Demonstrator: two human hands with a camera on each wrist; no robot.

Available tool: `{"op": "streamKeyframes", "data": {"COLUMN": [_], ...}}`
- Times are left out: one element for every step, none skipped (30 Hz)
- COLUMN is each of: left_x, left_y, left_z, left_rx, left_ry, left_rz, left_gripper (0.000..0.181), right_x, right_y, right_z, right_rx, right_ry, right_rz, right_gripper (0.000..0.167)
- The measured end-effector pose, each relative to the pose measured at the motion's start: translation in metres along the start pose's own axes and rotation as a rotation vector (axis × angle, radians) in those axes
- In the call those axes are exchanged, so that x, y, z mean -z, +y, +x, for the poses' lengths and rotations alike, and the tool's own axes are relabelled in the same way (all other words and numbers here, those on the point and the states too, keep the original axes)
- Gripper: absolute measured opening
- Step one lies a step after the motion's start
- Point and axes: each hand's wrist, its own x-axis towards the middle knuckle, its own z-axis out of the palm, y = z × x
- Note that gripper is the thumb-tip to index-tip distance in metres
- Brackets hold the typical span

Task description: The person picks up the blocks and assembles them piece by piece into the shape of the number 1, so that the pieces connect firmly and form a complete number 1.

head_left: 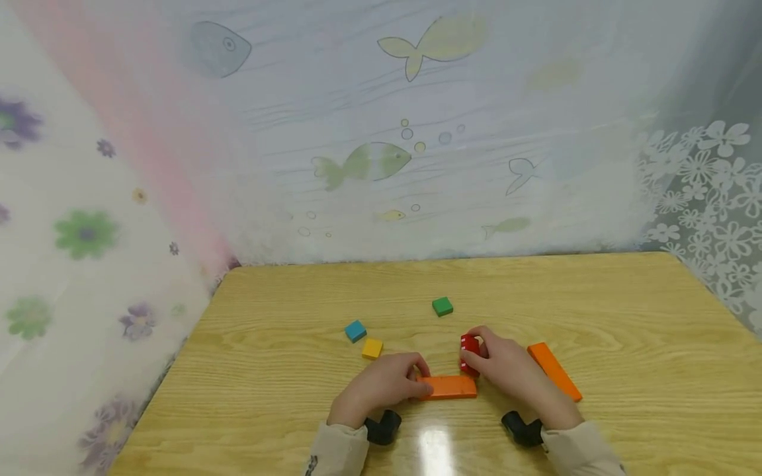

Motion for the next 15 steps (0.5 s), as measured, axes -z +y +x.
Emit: {"op": "streamKeyframes", "data": {"left_x": [0.0, 0.0, 0.0, 0.001, 0.0, 0.0, 0.0, 0.0, -0.001, -0.001, -0.001, -0.001, -0.001, -0.001, -0.001], "left_y": [0.001, 0.001, 0.002, 0.003, 0.004, 0.005, 0.005, 0.005, 0.005, 0.005, 0.005, 0.005, 0.006, 0.006, 0.007], "left_z": [0.0, 0.0, -0.001, -0.001, -0.001, -0.002, -0.002, -0.002, -0.002, -0.002, -0.003, -0.003, -0.003, -0.004, -0.004], "left_rx": [0.001, 0.002, 0.004, 0.006, 0.007, 0.009, 0.011, 0.012, 0.013, 0.015, 0.017, 0.02, 0.024, 0.028, 0.032], "left_ry": [-0.003, -0.004, -0.005, -0.006, -0.007, -0.007, -0.007, -0.007, -0.008, -0.011, -0.015, -0.017, -0.02, -0.022, -0.026], "left_rz": [0.006, 0.013, 0.02, 0.03, 0.04, 0.052, 0.063, 0.073, 0.08, 0.083, 0.079, 0.078, 0.076, 0.073, 0.071], "left_gripper": [0.017, 0.016, 0.017, 0.017, 0.017, 0.017, 0.017, 0.017, 0.018, 0.018, 0.018, 0.018, 0.018, 0.019, 0.019], "right_x": [-0.001, -0.003, -0.005, -0.007, -0.009, -0.011, -0.013, -0.015, -0.017, -0.018, -0.02, -0.021, -0.022, -0.022, -0.023], "right_y": [-0.002, -0.003, -0.005, -0.007, -0.008, -0.01, -0.011, -0.013, -0.015, -0.016, -0.017, -0.019, -0.02, -0.022, -0.023], "right_z": [-0.001, -0.001, -0.002, -0.002, -0.002, -0.002, -0.003, -0.003, -0.003, -0.003, -0.004, -0.004, -0.004, -0.005, -0.005], "right_rx": [0.006, 0.013, 0.021, 0.027, 0.033, 0.037, 0.046, 0.049, 0.053, 0.057, 0.059, 0.063, 0.067, 0.071, 0.075], "right_ry": [0.001, 0.004, 0.008, 0.012, 0.011, 0.009, 0.006, 0.003, 0.0, -0.003, -0.006, -0.005, -0.003, -0.002, -0.001], "right_rz": [-0.001, -0.005, -0.01, -0.02, -0.027, -0.032, -0.037, -0.044, -0.052, -0.062, -0.073, -0.087, -0.102, -0.114, -0.126], "right_gripper": [0.045, 0.044, 0.044, 0.043, 0.042, 0.041, 0.041, 0.04, 0.039, 0.039, 0.039, 0.039, 0.039, 0.039, 0.04]}}
